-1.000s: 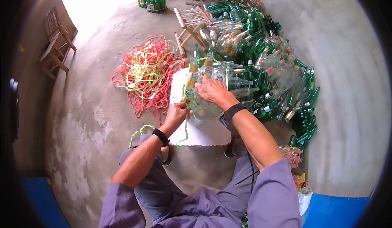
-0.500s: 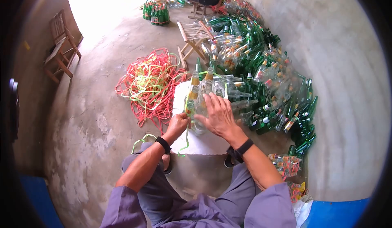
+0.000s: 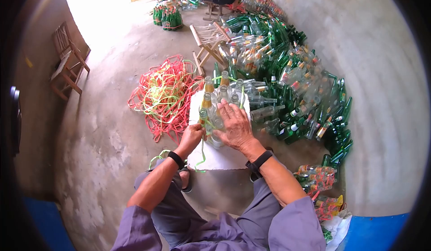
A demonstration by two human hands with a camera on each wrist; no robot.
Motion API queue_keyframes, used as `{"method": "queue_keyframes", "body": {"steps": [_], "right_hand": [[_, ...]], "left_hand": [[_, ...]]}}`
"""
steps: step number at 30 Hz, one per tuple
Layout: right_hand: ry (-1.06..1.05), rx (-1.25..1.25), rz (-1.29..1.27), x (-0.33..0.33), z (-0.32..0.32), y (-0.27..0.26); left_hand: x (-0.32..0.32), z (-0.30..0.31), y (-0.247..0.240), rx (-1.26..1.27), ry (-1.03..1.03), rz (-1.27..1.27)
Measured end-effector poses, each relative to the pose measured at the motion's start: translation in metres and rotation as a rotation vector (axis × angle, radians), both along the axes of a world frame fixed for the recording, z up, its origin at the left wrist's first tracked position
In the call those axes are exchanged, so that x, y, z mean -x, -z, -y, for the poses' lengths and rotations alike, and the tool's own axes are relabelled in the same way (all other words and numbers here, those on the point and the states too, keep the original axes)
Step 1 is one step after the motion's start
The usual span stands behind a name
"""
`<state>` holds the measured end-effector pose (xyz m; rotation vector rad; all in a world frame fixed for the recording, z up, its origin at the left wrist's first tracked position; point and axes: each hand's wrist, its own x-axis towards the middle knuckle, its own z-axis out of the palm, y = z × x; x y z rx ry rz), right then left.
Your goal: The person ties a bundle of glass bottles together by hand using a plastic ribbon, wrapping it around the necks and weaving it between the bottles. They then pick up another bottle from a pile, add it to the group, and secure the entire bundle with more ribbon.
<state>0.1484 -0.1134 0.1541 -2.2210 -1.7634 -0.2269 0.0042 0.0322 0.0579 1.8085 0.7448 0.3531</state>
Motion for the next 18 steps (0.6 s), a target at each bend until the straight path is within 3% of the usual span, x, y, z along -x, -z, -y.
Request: {"method": "queue_keyframes", "body": {"steps": [8, 12, 18], "right_hand": [[-0.037, -0.052, -0.083, -0.007, 0.001, 0.003], [-0.033, -0.092, -0.094, -0.006, 0.001, 0.007], [-0.014, -0.120, -0.112, -0.005, -0.001, 0.008]], "left_hand": [[0.000, -0.003, 0.014, 0.215, 0.056, 0.109], [0.008, 0.007, -0.028, 0.321, 0.039, 0.218], [0.012, 0.015, -0.050, 0.418, 0.012, 0.299]]}}
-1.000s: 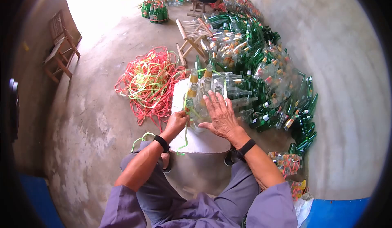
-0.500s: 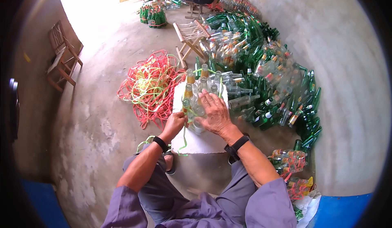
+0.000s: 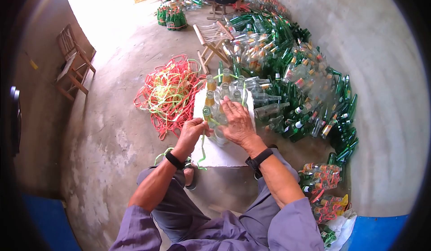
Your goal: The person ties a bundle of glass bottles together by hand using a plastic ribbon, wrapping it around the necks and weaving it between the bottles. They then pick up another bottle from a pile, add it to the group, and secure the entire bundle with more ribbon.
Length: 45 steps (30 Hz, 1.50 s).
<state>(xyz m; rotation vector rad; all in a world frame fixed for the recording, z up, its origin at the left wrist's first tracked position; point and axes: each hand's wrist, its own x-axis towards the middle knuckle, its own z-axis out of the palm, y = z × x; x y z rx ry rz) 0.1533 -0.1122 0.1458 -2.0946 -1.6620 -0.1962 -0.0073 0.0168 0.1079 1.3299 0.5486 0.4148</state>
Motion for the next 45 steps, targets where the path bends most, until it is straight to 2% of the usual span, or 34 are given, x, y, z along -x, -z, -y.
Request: {"method": "queue_keyframes", "body": {"steps": [7, 10, 12, 14, 17, 21, 23, 25, 27, 28, 30, 31, 33, 34, 36, 40, 42, 45], "right_hand": [[-0.010, 0.012, -0.026, 0.000, -0.001, 0.000], [-0.005, 0.002, 0.050, 0.002, 0.001, 0.001], [0.008, 0.011, 0.067, 0.003, 0.001, 0.004], [0.022, 0.021, 0.084, 0.002, 0.003, 0.005], [0.011, 0.058, 0.079, 0.009, 0.011, -0.005], [0.097, -0.024, 0.073, 0.030, 0.034, -0.018], [0.220, -0.253, -0.104, 0.035, 0.052, 0.002], [0.370, -0.279, -0.440, 0.048, 0.070, 0.033], [0.597, -0.199, -0.952, 0.060, 0.079, 0.060], [0.599, -0.195, -0.955, 0.063, 0.085, 0.083], [0.570, 0.012, -1.029, 0.061, 0.091, 0.137], [0.570, 0.016, -1.034, 0.063, 0.084, 0.154], [0.562, 0.111, -1.231, 0.070, 0.064, 0.179], [0.559, 0.115, -1.232, 0.066, 0.047, 0.189], [0.605, 0.148, -0.989, 0.057, 0.012, 0.199], [0.647, 0.084, -1.014, 0.062, 0.008, 0.193], [0.622, -0.064, -0.841, 0.067, 0.013, 0.183], [0.696, 0.085, -0.810, 0.070, 0.011, 0.161]], "left_hand": [[0.001, 0.003, -0.016, -0.022, -0.043, 0.081], [0.002, 0.002, -0.008, -0.022, -0.015, 0.018], [-0.001, 0.002, 0.009, -0.135, -0.027, -0.123], [-0.002, -0.001, 0.023, -0.183, -0.012, -0.147], [-0.002, -0.001, 0.022, -0.221, 0.001, -0.179], [0.000, 0.005, 0.004, -0.171, -0.015, -0.168], [0.001, 0.004, 0.000, -0.161, -0.010, -0.193], [0.000, 0.003, 0.005, -0.153, -0.011, -0.177], [0.000, 0.002, 0.009, -0.146, -0.004, -0.166], [-0.001, 0.001, 0.010, -0.182, 0.005, -0.170], [0.001, -0.003, 0.014, -0.217, 0.004, -0.179], [0.001, -0.003, 0.016, -0.232, 0.019, -0.180], [0.000, -0.005, 0.013, -0.246, 0.031, -0.180], [0.000, -0.005, 0.006, -0.237, 0.045, -0.209], [0.002, -0.002, 0.004, -0.220, 0.065, -0.253], [0.001, 0.002, -0.007, -0.232, 0.035, -0.260], [0.000, 0.003, -0.007, -0.234, 0.033, -0.285], [-0.001, 0.002, 0.002, -0.182, 0.017, -0.241]]}}
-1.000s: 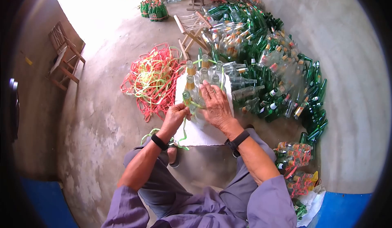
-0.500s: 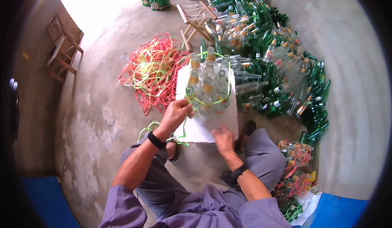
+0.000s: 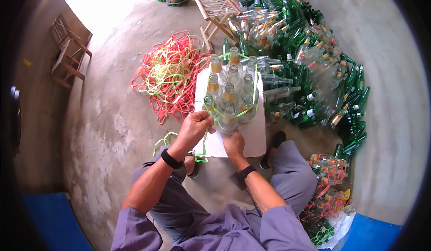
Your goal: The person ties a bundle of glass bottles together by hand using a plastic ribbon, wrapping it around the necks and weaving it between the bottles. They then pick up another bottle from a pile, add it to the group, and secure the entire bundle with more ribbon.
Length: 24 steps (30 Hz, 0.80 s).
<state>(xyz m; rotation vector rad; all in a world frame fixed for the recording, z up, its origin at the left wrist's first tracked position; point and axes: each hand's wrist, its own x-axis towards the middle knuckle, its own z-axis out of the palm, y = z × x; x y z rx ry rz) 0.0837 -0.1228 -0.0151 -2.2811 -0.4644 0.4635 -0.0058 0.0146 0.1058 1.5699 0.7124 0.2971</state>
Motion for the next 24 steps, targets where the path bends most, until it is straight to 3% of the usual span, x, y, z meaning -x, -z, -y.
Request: {"method": "queue_keyframes", "body": {"steps": [6, 11, 13, 14, 16, 17, 19, 24], "right_hand": [[-0.139, -0.101, 0.033, -0.009, -0.004, 0.007], [-0.131, -0.102, 0.001, -0.009, 0.003, 0.003], [-0.251, 0.192, -0.243, -0.012, 0.009, -0.003], [-0.254, 0.193, -0.239, -0.009, 0.012, -0.005], [-0.166, -0.056, -0.654, 0.001, 0.018, -0.028], [-0.166, -0.055, -0.652, 0.004, 0.019, -0.040], [-0.194, -0.404, -0.765, 0.008, 0.015, -0.069], [-0.125, -0.641, -0.820, 0.016, -0.013, -0.109]], "left_hand": [[0.001, 0.000, 0.009, -0.144, 0.010, -0.023], [0.003, 0.004, 0.014, -0.067, -0.001, 0.041], [0.004, 0.004, 0.011, -0.073, 0.016, 0.043], [0.005, 0.003, 0.010, -0.073, 0.013, 0.047], [0.008, 0.004, -0.003, -0.050, 0.015, 0.038], [0.010, 0.004, 0.000, -0.049, 0.015, 0.040], [0.013, 0.002, 0.008, -0.090, 0.043, 0.060], [0.022, 0.006, 0.003, -0.194, 0.044, -0.003]]}}
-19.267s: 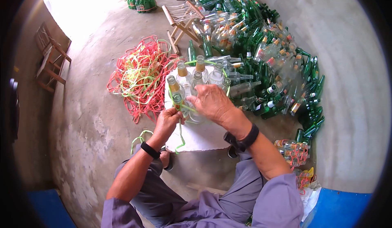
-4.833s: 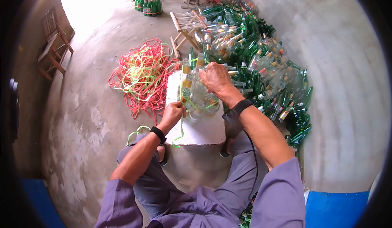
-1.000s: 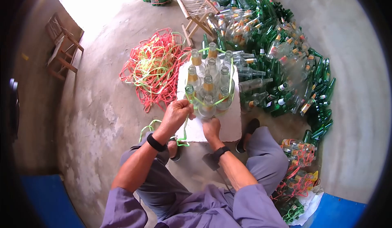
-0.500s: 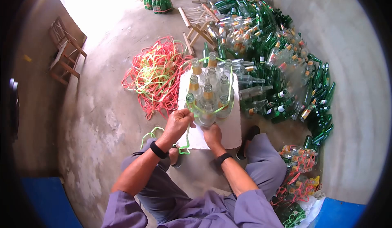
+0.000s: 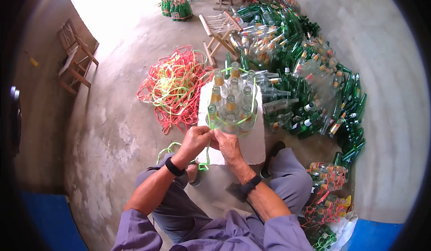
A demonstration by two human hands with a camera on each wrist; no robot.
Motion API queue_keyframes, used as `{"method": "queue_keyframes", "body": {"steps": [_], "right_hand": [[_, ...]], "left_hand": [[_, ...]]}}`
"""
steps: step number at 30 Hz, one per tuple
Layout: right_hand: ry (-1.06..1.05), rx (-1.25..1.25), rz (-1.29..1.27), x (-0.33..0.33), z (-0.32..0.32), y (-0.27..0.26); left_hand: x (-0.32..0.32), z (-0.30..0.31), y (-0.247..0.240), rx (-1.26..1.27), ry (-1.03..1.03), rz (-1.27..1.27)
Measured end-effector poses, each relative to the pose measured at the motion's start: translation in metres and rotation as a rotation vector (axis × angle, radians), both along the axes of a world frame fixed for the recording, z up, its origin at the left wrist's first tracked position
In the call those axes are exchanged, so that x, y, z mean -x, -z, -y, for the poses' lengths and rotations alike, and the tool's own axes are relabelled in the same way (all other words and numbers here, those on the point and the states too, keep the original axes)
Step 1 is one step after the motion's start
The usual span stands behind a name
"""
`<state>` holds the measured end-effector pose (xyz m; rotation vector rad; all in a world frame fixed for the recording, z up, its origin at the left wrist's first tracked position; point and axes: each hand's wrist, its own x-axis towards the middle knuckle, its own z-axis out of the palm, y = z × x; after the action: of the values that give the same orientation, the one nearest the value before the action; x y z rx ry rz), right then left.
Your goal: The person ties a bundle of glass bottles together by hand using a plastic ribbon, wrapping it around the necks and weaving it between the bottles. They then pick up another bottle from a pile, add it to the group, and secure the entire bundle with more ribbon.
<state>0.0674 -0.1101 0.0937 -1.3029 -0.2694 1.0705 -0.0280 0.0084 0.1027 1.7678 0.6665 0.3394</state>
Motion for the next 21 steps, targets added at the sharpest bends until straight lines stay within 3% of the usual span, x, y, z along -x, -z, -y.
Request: {"method": "queue_keyframes", "body": {"steps": [2, 4, 6, 8, 10, 13, 14, 16, 21], "right_hand": [[0.030, -0.061, -0.056, -0.003, -0.006, -0.003], [-0.078, -0.076, -0.122, -0.010, -0.012, -0.007], [-0.025, -0.095, -0.164, -0.009, -0.020, -0.008], [0.033, -0.115, -0.204, -0.003, -0.026, -0.008], [0.250, -0.109, -0.340, 0.002, -0.028, -0.019], [0.226, -0.065, -0.407, -0.007, -0.022, -0.013], [0.196, -0.099, -0.447, -0.010, -0.020, -0.005], [0.226, -0.037, -0.472, -0.006, -0.021, -0.022], [0.205, -0.045, -0.464, -0.007, -0.024, -0.021]], "left_hand": [[0.004, 0.003, -0.004, 0.013, 0.002, -0.013], [0.006, 0.008, -0.009, 0.165, 0.063, 0.033], [0.011, 0.015, -0.012, 0.123, 0.055, 0.048], [0.016, 0.015, -0.014, -0.387, 0.199, -0.146], [0.023, 0.013, -0.031, -0.521, 0.250, -0.210], [0.027, -0.001, -0.045, -0.511, -0.059, 0.088], [0.022, -0.005, -0.049, -0.327, -0.167, 0.158], [0.009, -0.022, -0.060, -0.614, -0.178, 0.106], [-0.034, -0.028, -0.049, -0.698, -0.111, 0.108]]}}
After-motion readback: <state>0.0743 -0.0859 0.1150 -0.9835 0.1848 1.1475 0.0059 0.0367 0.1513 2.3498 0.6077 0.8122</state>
